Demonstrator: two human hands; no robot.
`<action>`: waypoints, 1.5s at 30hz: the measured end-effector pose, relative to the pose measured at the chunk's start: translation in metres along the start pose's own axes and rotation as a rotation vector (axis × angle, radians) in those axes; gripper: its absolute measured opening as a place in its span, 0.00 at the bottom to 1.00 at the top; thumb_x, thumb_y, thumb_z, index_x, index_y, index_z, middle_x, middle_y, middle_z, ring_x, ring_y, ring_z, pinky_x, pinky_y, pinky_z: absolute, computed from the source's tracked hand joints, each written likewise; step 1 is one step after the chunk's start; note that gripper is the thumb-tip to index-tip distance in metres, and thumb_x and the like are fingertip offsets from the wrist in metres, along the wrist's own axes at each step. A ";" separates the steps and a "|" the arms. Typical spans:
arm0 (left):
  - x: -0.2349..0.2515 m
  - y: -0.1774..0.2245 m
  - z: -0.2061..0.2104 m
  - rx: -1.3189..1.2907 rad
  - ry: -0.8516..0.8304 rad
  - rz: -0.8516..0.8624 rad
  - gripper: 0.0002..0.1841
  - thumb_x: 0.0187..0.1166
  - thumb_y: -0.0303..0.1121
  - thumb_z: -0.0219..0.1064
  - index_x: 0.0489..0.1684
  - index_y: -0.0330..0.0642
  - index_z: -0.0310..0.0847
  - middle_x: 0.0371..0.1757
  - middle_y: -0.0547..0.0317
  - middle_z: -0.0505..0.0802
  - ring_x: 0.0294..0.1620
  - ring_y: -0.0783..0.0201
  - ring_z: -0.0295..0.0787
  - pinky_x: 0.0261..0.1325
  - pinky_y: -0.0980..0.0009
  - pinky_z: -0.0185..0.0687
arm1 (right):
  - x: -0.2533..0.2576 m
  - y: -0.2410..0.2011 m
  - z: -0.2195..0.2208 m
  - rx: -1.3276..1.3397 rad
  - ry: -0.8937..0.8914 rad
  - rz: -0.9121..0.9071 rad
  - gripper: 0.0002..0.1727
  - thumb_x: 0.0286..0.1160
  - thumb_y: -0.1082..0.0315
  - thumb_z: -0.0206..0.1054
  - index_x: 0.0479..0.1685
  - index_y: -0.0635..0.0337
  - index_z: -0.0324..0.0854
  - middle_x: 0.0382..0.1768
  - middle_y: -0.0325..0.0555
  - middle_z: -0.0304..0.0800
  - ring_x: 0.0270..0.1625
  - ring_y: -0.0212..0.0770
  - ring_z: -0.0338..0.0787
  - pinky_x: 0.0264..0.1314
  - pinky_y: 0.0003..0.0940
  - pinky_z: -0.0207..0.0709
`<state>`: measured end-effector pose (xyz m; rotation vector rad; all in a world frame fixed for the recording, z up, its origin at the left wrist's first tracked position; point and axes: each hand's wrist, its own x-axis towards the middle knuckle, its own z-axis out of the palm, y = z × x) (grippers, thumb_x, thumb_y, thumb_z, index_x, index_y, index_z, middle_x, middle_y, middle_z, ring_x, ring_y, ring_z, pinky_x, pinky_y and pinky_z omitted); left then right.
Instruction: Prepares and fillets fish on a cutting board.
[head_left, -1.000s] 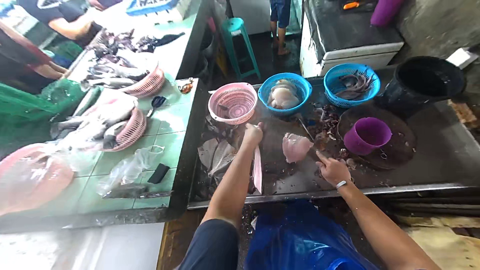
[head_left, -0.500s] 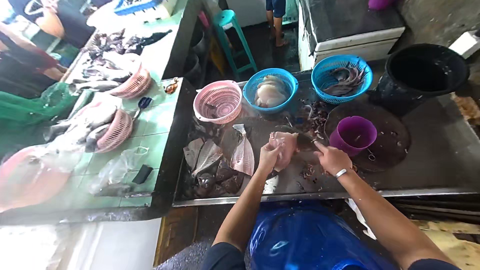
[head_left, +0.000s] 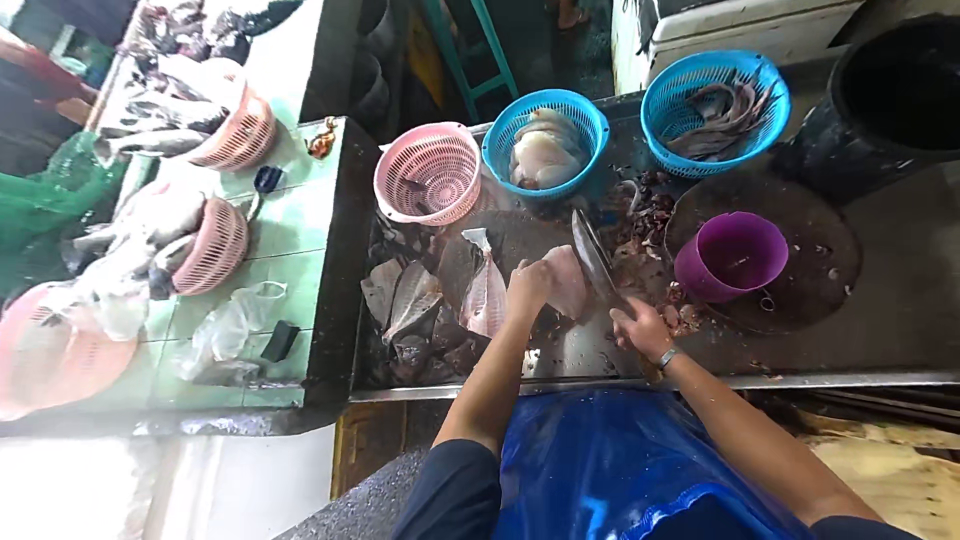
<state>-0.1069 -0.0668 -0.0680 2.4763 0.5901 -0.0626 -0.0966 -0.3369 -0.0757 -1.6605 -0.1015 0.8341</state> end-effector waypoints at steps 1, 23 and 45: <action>0.009 -0.002 0.000 0.044 -0.022 0.016 0.15 0.82 0.40 0.66 0.60 0.48 0.91 0.64 0.50 0.92 0.69 0.47 0.86 0.73 0.42 0.79 | 0.003 -0.003 0.002 0.019 0.010 0.002 0.20 0.90 0.61 0.61 0.73 0.62 0.74 0.27 0.46 0.89 0.23 0.40 0.90 0.30 0.36 0.90; 0.016 -0.038 -0.006 0.021 -0.028 0.172 0.10 0.85 0.32 0.64 0.50 0.37 0.89 0.55 0.47 0.93 0.57 0.51 0.92 0.65 0.49 0.85 | 0.069 -0.053 0.013 -0.382 -0.240 0.488 0.21 0.94 0.49 0.53 0.67 0.56 0.74 0.19 0.48 0.78 0.12 0.39 0.78 0.16 0.32 0.78; 0.033 -0.029 -0.015 0.223 -0.232 0.222 0.13 0.89 0.32 0.55 0.57 0.35 0.83 0.61 0.41 0.89 0.67 0.42 0.86 0.69 0.44 0.82 | 0.051 -0.053 0.014 -0.409 -0.286 0.566 0.20 0.96 0.50 0.49 0.61 0.58 0.72 0.17 0.49 0.77 0.12 0.40 0.80 0.16 0.34 0.79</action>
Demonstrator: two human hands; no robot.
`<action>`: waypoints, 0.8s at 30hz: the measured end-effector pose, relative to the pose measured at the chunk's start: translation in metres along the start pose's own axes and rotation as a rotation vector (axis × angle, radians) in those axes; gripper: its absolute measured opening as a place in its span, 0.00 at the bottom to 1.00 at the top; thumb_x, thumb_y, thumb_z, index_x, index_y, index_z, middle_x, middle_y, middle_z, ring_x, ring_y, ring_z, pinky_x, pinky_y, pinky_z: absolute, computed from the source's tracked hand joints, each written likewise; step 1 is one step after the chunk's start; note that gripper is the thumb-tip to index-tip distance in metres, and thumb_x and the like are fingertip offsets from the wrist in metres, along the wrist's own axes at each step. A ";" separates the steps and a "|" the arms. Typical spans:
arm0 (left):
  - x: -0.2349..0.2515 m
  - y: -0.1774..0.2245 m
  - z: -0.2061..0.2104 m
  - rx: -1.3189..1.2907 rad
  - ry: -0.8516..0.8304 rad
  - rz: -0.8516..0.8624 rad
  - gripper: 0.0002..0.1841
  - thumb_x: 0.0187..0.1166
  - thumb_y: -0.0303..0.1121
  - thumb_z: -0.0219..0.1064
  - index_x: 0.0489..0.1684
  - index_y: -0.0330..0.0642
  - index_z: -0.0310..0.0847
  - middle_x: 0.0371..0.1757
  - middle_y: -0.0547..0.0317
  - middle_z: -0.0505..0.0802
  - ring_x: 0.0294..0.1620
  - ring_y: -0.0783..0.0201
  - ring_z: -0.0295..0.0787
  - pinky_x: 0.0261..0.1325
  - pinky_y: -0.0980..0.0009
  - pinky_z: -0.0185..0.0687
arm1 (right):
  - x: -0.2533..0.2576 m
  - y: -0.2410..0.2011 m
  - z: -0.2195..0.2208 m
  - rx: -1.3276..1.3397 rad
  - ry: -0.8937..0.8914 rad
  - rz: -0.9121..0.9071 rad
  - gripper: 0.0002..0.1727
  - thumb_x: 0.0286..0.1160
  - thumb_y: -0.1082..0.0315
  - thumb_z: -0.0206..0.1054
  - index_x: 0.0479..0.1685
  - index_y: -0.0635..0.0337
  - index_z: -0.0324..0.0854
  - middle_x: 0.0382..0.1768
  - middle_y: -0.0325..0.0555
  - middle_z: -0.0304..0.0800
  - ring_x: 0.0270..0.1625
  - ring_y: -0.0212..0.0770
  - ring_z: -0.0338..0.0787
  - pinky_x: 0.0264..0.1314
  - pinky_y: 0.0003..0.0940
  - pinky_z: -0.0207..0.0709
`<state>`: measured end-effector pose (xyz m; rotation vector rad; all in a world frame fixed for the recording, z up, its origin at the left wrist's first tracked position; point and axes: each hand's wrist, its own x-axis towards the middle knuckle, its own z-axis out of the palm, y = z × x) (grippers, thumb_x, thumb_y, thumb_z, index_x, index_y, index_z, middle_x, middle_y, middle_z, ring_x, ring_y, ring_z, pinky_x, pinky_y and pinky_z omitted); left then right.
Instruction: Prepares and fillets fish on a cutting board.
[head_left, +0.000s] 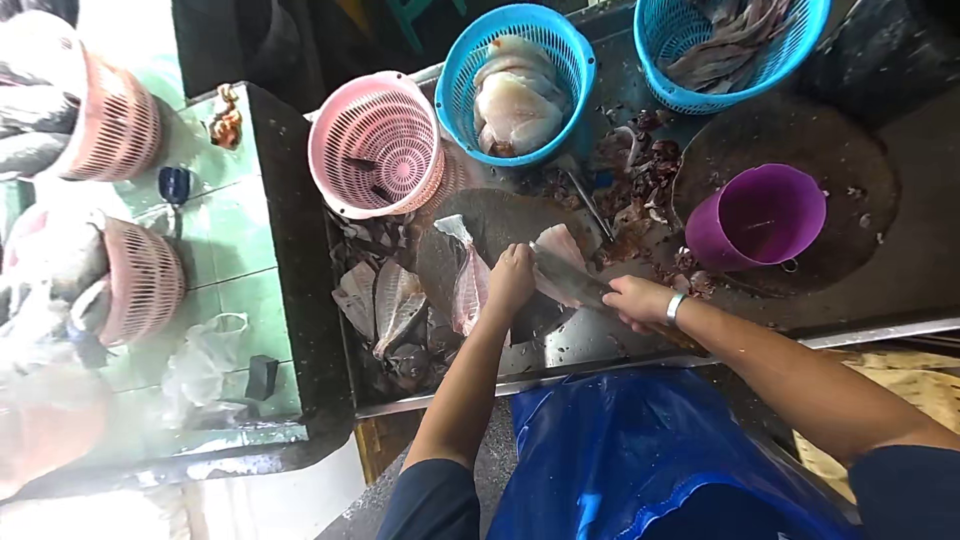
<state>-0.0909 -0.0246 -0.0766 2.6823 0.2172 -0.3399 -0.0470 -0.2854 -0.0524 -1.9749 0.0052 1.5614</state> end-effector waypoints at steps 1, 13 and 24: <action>0.000 0.000 -0.001 0.000 -0.004 -0.002 0.13 0.89 0.32 0.55 0.57 0.35 0.83 0.61 0.40 0.89 0.67 0.42 0.86 0.69 0.44 0.81 | -0.001 0.000 -0.001 0.011 -0.008 0.007 0.20 0.96 0.50 0.50 0.61 0.58 0.72 0.18 0.49 0.77 0.13 0.40 0.80 0.16 0.34 0.80; -0.008 -0.004 -0.012 0.009 0.022 -0.082 0.14 0.89 0.31 0.53 0.59 0.35 0.82 0.62 0.40 0.89 0.66 0.42 0.88 0.68 0.43 0.82 | -0.056 0.037 -0.001 -0.082 -0.086 0.006 0.21 0.96 0.49 0.48 0.68 0.56 0.73 0.24 0.43 0.77 0.18 0.36 0.80 0.22 0.31 0.80; -0.022 -0.004 -0.009 0.055 0.038 -0.123 0.14 0.91 0.33 0.52 0.58 0.36 0.81 0.61 0.40 0.90 0.62 0.41 0.90 0.61 0.41 0.84 | 0.009 0.005 0.033 -0.064 -0.015 -0.108 0.22 0.95 0.50 0.50 0.61 0.59 0.77 0.23 0.50 0.80 0.18 0.42 0.81 0.24 0.39 0.81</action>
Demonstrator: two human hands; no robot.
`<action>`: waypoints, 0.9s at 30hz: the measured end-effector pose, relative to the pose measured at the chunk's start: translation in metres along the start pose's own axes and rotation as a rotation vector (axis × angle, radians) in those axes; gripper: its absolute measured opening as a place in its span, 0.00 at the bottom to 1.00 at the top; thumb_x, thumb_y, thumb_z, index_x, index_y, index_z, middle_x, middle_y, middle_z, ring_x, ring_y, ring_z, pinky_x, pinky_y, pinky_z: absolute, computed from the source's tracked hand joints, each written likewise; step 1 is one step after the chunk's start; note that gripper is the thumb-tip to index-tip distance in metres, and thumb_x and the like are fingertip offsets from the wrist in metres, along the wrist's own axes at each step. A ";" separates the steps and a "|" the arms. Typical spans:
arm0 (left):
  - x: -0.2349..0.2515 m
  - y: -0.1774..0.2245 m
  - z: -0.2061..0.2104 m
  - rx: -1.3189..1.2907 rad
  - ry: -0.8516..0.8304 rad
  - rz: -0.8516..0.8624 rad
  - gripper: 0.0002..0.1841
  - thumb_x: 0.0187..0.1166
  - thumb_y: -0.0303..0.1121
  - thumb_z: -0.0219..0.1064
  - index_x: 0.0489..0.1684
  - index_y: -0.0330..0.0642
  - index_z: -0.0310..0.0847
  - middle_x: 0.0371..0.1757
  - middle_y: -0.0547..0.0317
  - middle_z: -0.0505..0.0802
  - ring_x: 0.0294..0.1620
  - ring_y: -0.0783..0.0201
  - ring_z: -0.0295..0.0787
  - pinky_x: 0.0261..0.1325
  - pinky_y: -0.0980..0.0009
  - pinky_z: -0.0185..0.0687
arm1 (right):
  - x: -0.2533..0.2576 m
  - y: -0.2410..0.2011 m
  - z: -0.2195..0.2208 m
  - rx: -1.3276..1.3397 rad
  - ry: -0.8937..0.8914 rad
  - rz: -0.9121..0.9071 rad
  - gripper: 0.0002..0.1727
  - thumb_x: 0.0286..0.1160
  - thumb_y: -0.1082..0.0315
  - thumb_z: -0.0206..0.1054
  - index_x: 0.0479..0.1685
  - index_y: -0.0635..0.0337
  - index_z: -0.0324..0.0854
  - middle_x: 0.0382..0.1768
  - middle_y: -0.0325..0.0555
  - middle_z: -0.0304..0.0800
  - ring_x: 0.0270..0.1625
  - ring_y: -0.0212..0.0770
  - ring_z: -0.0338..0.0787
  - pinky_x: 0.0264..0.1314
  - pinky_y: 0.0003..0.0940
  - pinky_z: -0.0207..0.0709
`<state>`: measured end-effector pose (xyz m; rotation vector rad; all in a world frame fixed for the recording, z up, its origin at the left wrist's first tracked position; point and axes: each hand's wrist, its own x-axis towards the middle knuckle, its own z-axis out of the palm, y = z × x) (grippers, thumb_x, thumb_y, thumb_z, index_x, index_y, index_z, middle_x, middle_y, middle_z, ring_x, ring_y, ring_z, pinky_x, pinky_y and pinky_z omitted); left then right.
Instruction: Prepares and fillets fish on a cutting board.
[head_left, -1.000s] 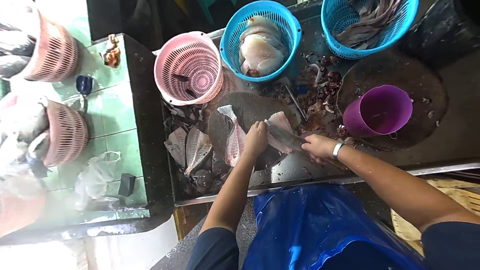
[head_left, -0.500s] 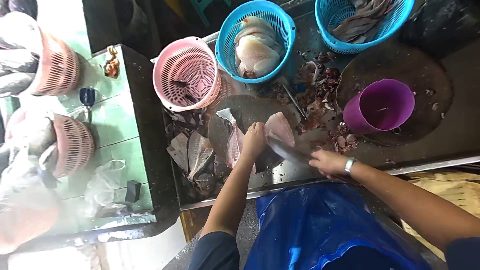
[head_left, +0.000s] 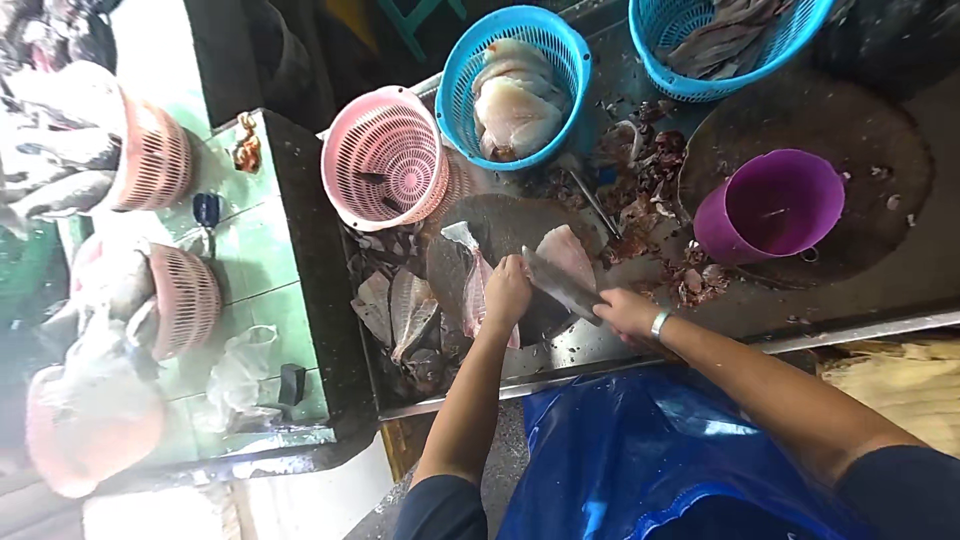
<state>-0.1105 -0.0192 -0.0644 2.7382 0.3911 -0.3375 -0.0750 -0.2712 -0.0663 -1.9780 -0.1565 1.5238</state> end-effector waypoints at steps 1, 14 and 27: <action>0.000 0.000 -0.002 -0.003 0.000 -0.011 0.14 0.91 0.33 0.52 0.59 0.36 0.82 0.61 0.40 0.90 0.62 0.41 0.89 0.62 0.41 0.84 | -0.011 0.006 -0.001 -0.076 -0.041 0.001 0.22 0.94 0.50 0.51 0.62 0.59 0.78 0.26 0.51 0.83 0.21 0.43 0.83 0.28 0.41 0.82; 0.028 0.034 -0.005 -0.159 0.002 -0.093 0.45 0.81 0.51 0.69 0.94 0.40 0.52 0.84 0.37 0.75 0.84 0.31 0.66 0.78 0.30 0.66 | -0.081 0.082 -0.045 0.514 0.261 -0.022 0.15 0.96 0.57 0.52 0.61 0.59 0.75 0.19 0.41 0.77 0.14 0.35 0.81 0.19 0.30 0.82; 0.050 0.034 -0.005 -0.345 -0.110 0.181 0.21 0.65 0.41 0.85 0.50 0.40 0.85 0.37 0.50 0.94 0.39 0.55 0.93 0.47 0.48 0.90 | -0.063 0.108 -0.013 0.546 0.206 0.016 0.14 0.95 0.58 0.54 0.59 0.59 0.76 0.18 0.44 0.77 0.13 0.38 0.81 0.17 0.34 0.82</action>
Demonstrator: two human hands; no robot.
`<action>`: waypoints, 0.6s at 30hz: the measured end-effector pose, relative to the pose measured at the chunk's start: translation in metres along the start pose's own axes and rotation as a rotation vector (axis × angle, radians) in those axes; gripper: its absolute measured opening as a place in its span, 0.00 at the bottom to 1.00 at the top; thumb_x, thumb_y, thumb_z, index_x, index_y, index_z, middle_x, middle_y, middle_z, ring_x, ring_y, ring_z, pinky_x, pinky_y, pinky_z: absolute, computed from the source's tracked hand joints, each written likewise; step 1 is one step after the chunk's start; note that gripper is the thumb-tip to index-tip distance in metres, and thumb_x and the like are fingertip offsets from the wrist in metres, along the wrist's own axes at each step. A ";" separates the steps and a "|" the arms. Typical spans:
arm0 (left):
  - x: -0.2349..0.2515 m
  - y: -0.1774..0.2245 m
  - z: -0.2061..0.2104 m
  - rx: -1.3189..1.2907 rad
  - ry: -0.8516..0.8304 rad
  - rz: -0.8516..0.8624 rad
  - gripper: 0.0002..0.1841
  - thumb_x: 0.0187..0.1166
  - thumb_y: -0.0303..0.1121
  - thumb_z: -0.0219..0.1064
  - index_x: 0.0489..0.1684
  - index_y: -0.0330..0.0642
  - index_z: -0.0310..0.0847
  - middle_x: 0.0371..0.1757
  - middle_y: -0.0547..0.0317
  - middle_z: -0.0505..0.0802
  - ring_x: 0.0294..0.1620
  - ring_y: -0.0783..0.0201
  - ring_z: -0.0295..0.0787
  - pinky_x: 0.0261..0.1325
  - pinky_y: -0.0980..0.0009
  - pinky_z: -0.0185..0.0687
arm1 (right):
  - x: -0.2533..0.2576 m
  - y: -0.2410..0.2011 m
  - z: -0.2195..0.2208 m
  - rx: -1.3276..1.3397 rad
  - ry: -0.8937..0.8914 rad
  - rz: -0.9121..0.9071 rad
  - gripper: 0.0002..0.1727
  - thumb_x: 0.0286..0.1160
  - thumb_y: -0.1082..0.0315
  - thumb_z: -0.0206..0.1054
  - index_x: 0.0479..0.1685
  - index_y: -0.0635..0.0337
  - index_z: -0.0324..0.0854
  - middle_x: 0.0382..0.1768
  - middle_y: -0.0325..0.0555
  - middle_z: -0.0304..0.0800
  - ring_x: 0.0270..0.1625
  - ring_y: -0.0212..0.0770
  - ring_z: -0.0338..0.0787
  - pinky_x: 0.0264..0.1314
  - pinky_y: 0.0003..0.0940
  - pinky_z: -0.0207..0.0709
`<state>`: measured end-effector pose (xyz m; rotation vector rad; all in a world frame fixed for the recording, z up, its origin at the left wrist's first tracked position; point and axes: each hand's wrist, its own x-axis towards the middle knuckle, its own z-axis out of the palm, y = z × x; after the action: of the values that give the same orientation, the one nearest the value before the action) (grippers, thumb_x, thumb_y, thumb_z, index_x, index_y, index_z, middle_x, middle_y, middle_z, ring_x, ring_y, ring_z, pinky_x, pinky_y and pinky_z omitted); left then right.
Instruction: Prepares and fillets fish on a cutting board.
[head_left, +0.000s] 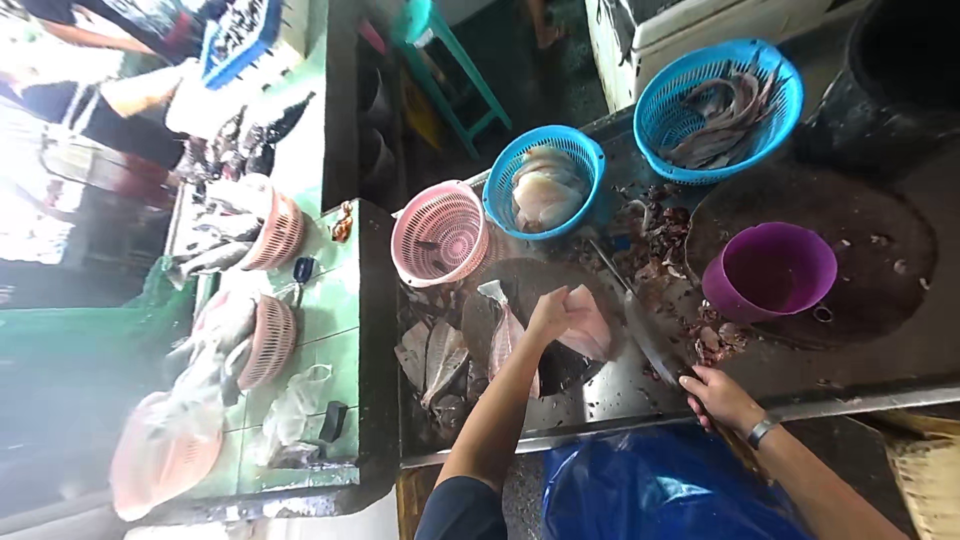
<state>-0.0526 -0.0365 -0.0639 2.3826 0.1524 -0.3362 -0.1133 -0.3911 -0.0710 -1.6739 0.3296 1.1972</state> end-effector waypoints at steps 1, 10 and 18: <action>0.002 0.002 -0.003 -0.016 0.009 0.012 0.20 0.66 0.42 0.85 0.48 0.41 0.85 0.36 0.52 0.93 0.37 0.57 0.93 0.45 0.50 0.90 | 0.000 0.000 -0.001 -0.001 0.010 0.005 0.14 0.95 0.58 0.54 0.59 0.59 0.76 0.18 0.45 0.78 0.13 0.38 0.81 0.17 0.35 0.82; 0.092 0.096 -0.130 -0.123 0.404 0.089 0.24 0.76 0.44 0.76 0.61 0.35 0.83 0.51 0.46 0.94 0.54 0.54 0.93 0.64 0.48 0.87 | -0.001 -0.022 -0.019 0.025 0.115 -0.041 0.16 0.95 0.58 0.54 0.60 0.62 0.75 0.18 0.46 0.79 0.13 0.40 0.82 0.18 0.37 0.84; 0.186 0.017 -0.204 0.037 0.386 -0.322 0.34 0.87 0.57 0.56 0.79 0.35 0.70 0.64 0.31 0.88 0.64 0.35 0.88 0.64 0.32 0.81 | -0.008 -0.018 -0.018 0.200 0.226 -0.076 0.14 0.94 0.61 0.55 0.60 0.63 0.75 0.16 0.46 0.78 0.12 0.40 0.81 0.16 0.37 0.83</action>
<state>0.1700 0.0922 0.0394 2.4343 0.7179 -0.0212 -0.0947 -0.4008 -0.0548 -1.6326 0.5043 0.8893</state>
